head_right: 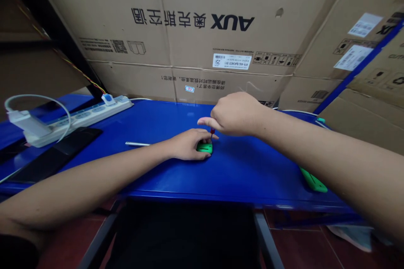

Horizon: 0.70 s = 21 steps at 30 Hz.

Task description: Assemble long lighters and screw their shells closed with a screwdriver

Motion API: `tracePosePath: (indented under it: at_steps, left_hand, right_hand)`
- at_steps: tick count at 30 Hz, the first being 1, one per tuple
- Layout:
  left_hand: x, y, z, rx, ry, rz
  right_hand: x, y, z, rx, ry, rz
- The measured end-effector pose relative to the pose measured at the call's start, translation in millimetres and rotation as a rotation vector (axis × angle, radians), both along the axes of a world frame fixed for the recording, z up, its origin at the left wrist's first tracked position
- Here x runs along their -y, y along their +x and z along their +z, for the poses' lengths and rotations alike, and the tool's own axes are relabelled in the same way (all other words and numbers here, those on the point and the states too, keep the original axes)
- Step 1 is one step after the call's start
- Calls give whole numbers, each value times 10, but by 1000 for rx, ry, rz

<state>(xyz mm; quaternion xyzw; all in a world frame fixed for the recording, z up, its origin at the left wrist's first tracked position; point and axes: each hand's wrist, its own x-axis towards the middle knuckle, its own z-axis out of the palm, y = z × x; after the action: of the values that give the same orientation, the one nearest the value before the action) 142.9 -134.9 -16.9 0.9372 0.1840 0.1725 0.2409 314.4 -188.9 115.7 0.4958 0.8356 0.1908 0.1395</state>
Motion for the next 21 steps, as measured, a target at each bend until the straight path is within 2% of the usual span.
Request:
tracePosePath:
  at_steps: [4,8,14,17,21]
  left_hand:
    - [15,-2,21,3,12,-7]
    - [20,-12,38,15,32,-55]
    - [3,-8,10,14,22,-16]
    - [-7,-9,5,24,20,-26]
    - [6,-8,27,0,29,-44]
  right_hand:
    - [-31,53,66,0,-113,-1]
    - [-52,53,88,-97,-200,-81]
    - [-127,112,-77,-227,-91,-96]
    - [-125,164,-166,-218,-51,-66]
    - [-94,188,-194,-270,-8,-99]
